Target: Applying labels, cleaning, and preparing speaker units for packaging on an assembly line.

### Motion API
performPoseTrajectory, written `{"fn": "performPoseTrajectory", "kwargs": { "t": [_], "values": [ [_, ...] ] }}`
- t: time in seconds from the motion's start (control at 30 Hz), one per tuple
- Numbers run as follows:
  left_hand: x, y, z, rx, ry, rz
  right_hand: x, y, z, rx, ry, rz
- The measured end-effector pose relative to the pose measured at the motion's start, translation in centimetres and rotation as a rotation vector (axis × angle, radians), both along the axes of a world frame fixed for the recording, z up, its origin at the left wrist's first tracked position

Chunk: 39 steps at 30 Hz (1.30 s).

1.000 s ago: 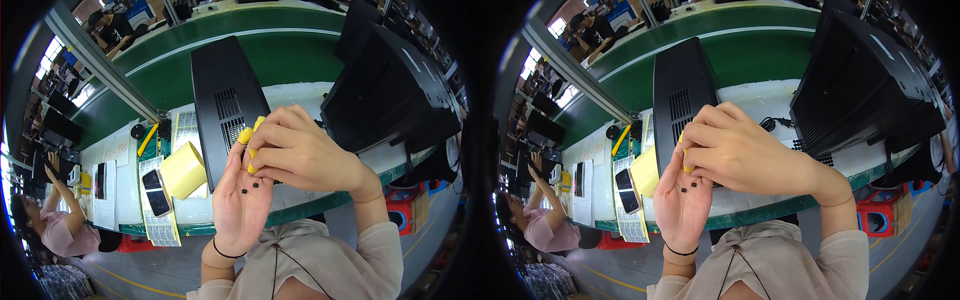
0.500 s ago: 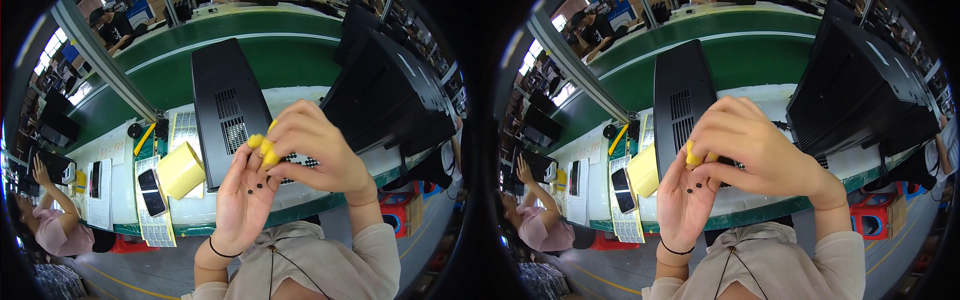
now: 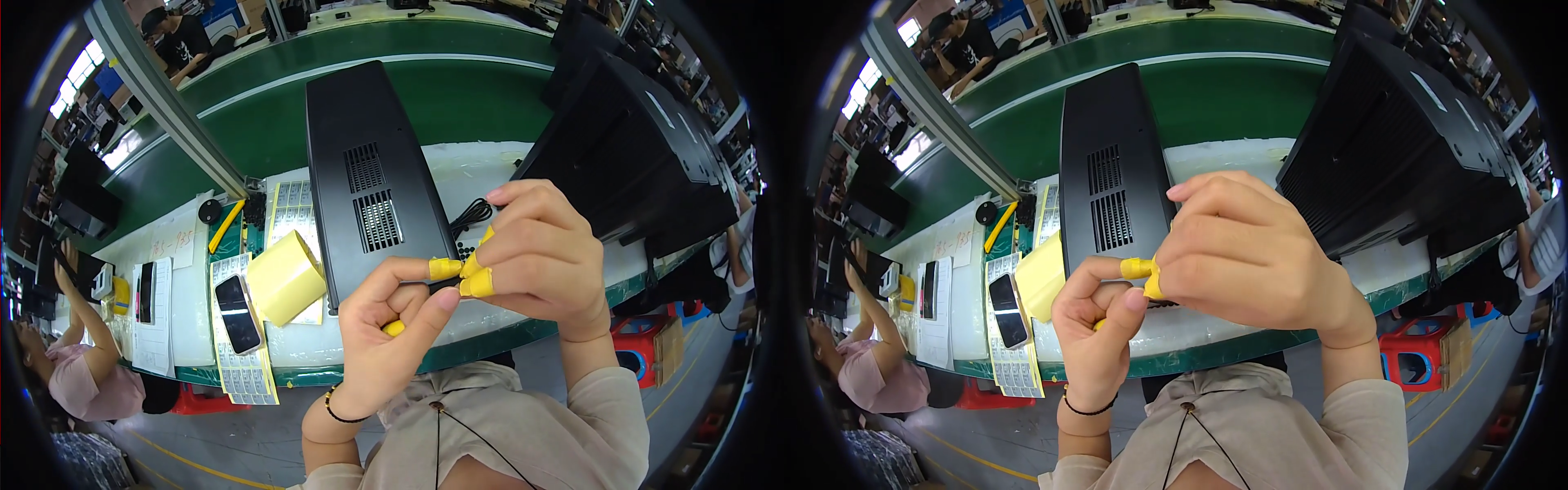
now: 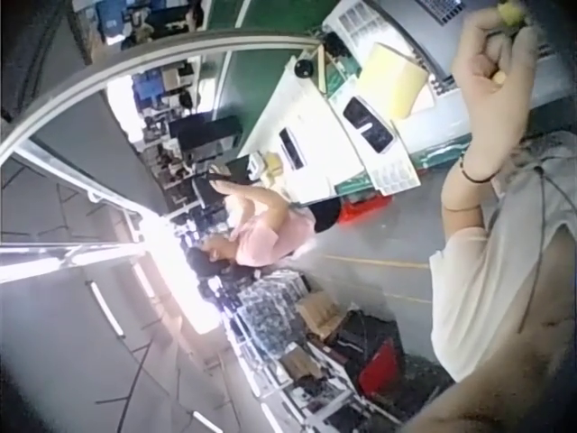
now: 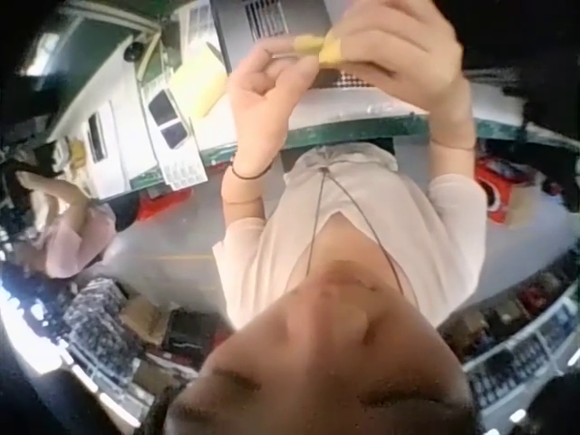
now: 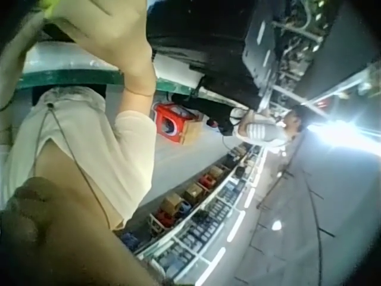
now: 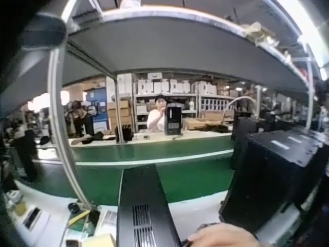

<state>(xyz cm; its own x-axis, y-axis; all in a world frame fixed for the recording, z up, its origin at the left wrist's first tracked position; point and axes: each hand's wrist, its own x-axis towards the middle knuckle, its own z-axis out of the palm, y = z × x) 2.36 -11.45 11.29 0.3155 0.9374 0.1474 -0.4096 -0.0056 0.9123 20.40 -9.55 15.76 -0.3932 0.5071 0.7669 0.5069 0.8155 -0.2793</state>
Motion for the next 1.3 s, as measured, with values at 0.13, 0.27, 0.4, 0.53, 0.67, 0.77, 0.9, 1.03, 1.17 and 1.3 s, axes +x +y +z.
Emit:
{"fn": "performPoseTrajectory", "kwargs": {
  "t": [0.13, 0.27, 0.4, 0.53, 0.67, 0.77, 0.9, 1.03, 1.17, 1.3],
  "values": [
    [-0.6, 0.6, 0.6, -0.085, 0.019, -0.084, 0.3, 0.2, 0.0, 0.176, -0.096, 0.023],
    [-1.0, 1.0, 0.8, -0.188, -0.049, -0.212, 0.5, 0.8, -0.2, 0.22, -0.082, 0.074],
    [-1.0, 0.9, 0.8, -0.18, -0.069, -0.201, 0.1, 1.2, -0.6, 0.156, -0.051, 0.085],
    [-1.1, 0.9, 0.5, -0.144, -0.064, -0.09, -0.2, 2.0, -0.7, 0.112, 0.006, 0.127],
    [-1.3, 1.2, 0.5, -0.109, -0.02, -0.031, -0.2, 2.6, -0.8, 0.089, -0.018, 0.136],
    [-1.5, 1.6, 0.0, 0.044, 0.087, 0.119, -0.4, 3.6, -0.7, 0.073, 0.001, 0.128],
    [-1.5, 2.7, -1.2, 0.462, 0.441, 0.453, 0.8, 8.9, -0.7, 0.122, -0.103, -0.077],
    [-1.2, 3.6, -2.1, 0.576, 0.605, 0.428, 1.5, 13.9, -3.3, -0.086, -0.153, -0.201],
    [-1.5, 3.5, -1.7, 0.485, 0.565, 0.382, 1.4, 15.2, -3.3, -0.261, -0.192, -0.206],
    [-1.8, 3.5, -1.8, 0.514, 0.58, 0.386, 0.8, 15.3, -2.3, -0.332, -0.216, -0.224]
  ]
}}
